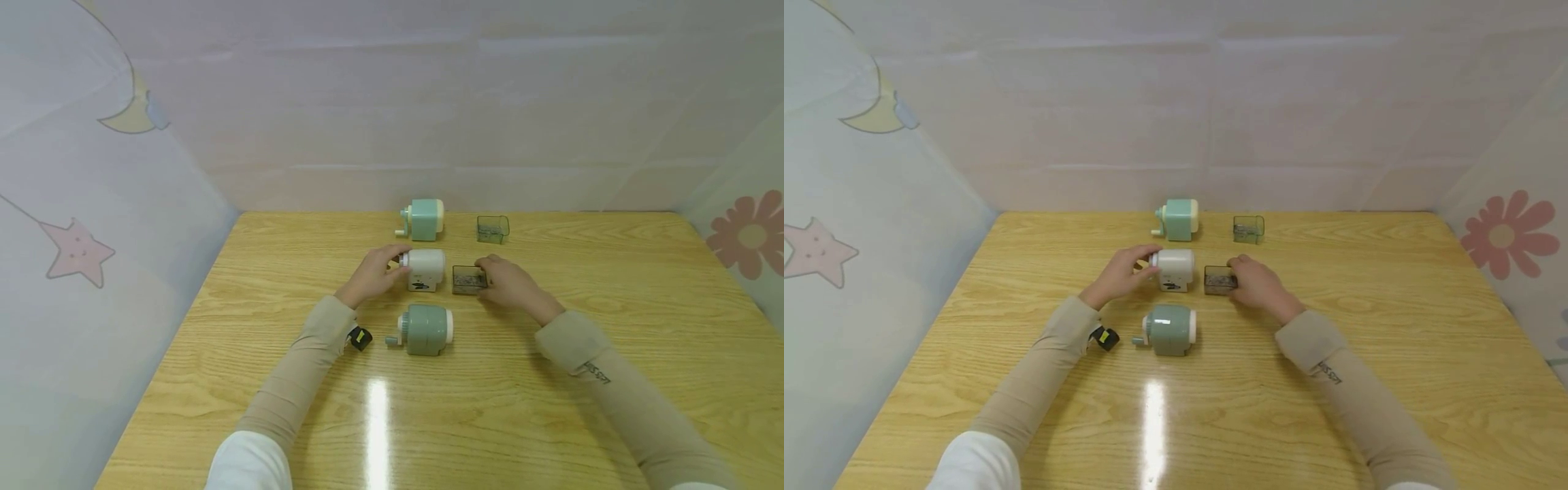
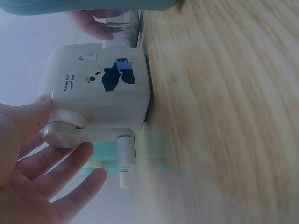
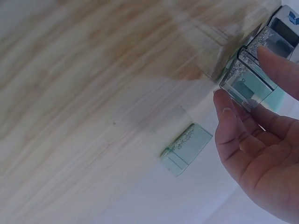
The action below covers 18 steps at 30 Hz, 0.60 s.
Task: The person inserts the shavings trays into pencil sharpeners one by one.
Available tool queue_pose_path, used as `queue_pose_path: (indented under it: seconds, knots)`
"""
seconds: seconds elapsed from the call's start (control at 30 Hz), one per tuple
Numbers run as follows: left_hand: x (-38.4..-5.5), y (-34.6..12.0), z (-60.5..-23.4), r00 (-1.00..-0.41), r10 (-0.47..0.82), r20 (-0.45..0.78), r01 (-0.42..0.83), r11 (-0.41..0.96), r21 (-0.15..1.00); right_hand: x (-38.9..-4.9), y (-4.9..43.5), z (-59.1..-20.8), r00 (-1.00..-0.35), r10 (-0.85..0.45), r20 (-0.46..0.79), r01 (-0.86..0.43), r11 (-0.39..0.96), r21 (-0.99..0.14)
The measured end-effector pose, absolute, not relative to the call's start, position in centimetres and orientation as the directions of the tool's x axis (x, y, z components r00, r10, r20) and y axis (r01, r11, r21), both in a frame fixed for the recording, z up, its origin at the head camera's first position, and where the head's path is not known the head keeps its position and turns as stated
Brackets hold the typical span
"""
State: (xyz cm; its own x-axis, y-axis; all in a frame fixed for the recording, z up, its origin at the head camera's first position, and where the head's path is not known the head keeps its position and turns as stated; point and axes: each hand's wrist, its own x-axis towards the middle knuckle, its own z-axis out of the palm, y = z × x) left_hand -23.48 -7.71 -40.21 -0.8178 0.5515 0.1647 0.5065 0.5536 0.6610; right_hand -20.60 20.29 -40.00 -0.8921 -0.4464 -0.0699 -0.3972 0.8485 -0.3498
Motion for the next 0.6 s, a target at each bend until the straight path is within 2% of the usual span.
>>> queue_pose_path:
  seconds: [0.6]
  knots:
    - [-23.5,-7.6,-40.3,-0.825,0.544,0.15,0.492,0.563,0.665,-20.9,19.0,-39.9,-0.89,-0.451,-0.065,-0.396,0.837,-0.377]
